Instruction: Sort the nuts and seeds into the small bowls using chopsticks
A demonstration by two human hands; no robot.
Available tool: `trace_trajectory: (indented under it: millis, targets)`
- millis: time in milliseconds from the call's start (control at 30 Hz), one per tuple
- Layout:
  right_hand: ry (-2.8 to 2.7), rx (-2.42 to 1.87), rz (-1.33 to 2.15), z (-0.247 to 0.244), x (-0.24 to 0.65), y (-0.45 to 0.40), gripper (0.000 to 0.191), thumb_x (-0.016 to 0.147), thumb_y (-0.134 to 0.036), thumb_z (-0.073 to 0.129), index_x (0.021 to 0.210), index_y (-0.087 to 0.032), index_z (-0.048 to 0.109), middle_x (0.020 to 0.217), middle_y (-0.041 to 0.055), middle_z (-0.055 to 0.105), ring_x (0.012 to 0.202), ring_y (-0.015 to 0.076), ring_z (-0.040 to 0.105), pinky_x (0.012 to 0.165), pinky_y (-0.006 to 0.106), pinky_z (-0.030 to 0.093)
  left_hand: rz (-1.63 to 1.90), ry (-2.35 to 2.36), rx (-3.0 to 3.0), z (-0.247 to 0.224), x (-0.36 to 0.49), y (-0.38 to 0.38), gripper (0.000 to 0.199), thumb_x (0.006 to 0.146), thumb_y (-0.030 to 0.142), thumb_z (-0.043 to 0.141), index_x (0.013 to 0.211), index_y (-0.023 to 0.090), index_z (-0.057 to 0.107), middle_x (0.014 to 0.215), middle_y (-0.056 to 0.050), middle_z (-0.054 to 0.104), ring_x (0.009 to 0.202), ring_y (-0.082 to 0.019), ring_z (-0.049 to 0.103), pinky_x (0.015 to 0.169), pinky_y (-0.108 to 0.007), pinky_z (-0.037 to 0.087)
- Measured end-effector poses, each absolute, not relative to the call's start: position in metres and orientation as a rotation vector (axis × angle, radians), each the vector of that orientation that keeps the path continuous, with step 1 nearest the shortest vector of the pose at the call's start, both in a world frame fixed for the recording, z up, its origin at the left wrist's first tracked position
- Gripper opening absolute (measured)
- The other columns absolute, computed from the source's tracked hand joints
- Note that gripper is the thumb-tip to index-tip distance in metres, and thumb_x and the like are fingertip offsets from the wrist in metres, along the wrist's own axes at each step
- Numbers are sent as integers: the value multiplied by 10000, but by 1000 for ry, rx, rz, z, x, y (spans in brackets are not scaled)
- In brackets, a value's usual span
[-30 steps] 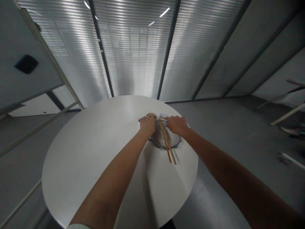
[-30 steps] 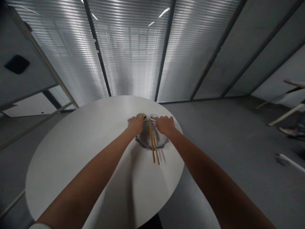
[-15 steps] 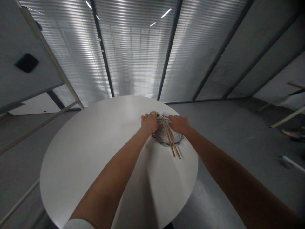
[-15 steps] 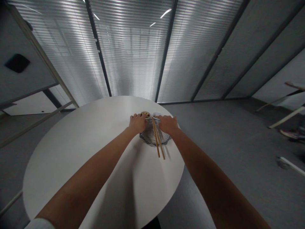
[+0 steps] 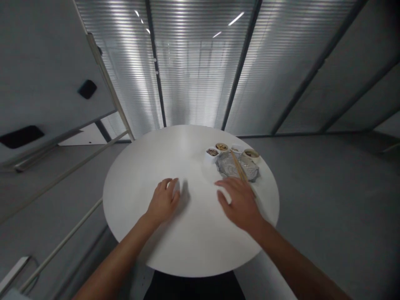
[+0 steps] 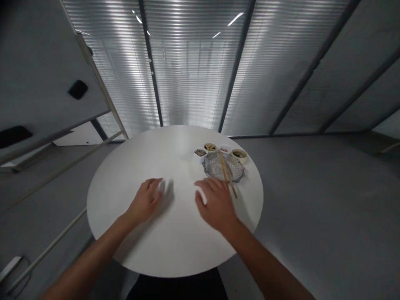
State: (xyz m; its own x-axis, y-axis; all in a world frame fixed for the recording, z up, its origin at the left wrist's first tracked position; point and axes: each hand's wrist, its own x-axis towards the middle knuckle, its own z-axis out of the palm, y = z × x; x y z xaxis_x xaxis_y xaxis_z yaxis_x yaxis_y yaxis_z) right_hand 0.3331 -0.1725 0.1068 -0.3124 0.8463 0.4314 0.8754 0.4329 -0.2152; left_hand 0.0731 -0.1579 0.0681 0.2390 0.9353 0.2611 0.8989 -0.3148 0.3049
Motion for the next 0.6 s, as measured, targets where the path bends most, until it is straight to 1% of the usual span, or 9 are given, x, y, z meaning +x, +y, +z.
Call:
trace_trajectory:
  millis: [33,100,167,300,433,600]
  targets:
    - [-2306,-1407,-18,98,312,-186,370,919,-360,400,1200,-206,582,1231,92,623,1189,247,503,1041,404,337,554,1796,2421,62,67,-173,458,950,327,339,1381,203,431,1357,-126,484,1278,-233,397,1057,-402,317]
    - [-2436,-1407,51,78,278,-202,505,920,-450,384,1368,-227,454,1410,89,493,1315,278,395,1092,474,267,427,1843,2457,54,61,-195,498,951,395,331,1418,230,393,1451,-114,400,1357,-261,302,1092,-458,245]
    - [-2510,-1459,88,60,257,-207,592,918,-525,349,1434,-235,369,1501,99,369,1382,310,297,1106,538,211,319,1894,2452,49,58,-209,545,941,464,330,1439,244,365,1507,-107,321,1396,-289,226,1100,-500,193]
    - [-2540,-1533,68,42,244,-208,628,928,-566,260,1470,-251,300,1549,103,259,1426,316,194,1118,572,152,273,1926,2452,47,53,-218,587,937,505,296,1465,251,326,1538,-104,250,1415,-293,172,1108,-506,156]
    - [-2555,-1532,37,42,241,-214,636,929,-575,241,1479,-259,275,1556,101,237,1433,307,177,1127,562,140,279,1938,2450,47,47,-224,598,934,519,286,1472,260,313,1537,-98,252,1417,-283,169,1115,-498,135]
    - [-2545,-1534,38,42,237,-221,646,925,-588,237,1483,-263,264,1559,92,232,1434,307,172,1129,560,136,318,1929,2488,44,43,-231,610,938,521,265,1477,237,304,1532,-118,259,1411,-290,188,1116,-497,135]
